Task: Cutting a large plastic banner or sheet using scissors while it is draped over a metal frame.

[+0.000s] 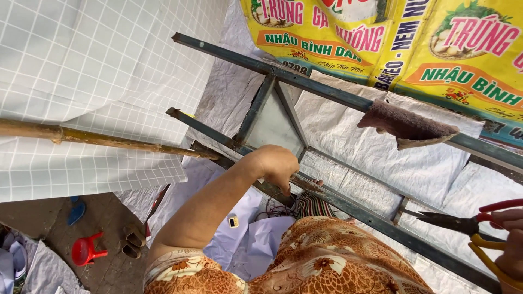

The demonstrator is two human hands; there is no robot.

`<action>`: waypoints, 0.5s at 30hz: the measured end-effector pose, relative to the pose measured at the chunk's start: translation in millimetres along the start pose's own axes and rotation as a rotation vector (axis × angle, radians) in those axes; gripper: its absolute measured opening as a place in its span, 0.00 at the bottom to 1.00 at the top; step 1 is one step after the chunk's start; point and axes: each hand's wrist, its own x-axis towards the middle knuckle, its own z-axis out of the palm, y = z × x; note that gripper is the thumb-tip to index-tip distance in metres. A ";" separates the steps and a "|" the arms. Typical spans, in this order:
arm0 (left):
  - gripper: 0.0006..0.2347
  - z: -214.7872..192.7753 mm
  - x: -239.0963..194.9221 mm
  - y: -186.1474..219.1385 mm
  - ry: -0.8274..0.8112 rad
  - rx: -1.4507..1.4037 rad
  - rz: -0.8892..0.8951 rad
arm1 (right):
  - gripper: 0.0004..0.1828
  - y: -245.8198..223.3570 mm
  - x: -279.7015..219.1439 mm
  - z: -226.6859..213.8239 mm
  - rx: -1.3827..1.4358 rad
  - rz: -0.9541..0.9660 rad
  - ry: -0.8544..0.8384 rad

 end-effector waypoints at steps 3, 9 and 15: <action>0.17 -10.1 -7.0 4.4 -0.102 0.057 0.000 | 0.16 -103.2 36.4 38.7 -0.010 0.076 0.056; 0.04 15.2 -14.3 8.2 0.179 0.014 -0.089 | 0.25 -228.6 99.8 63.1 -0.113 0.208 0.085; 0.10 75.8 13.2 -0.2 1.293 0.269 0.096 | 0.23 -207.8 95.6 62.8 -0.069 0.203 0.075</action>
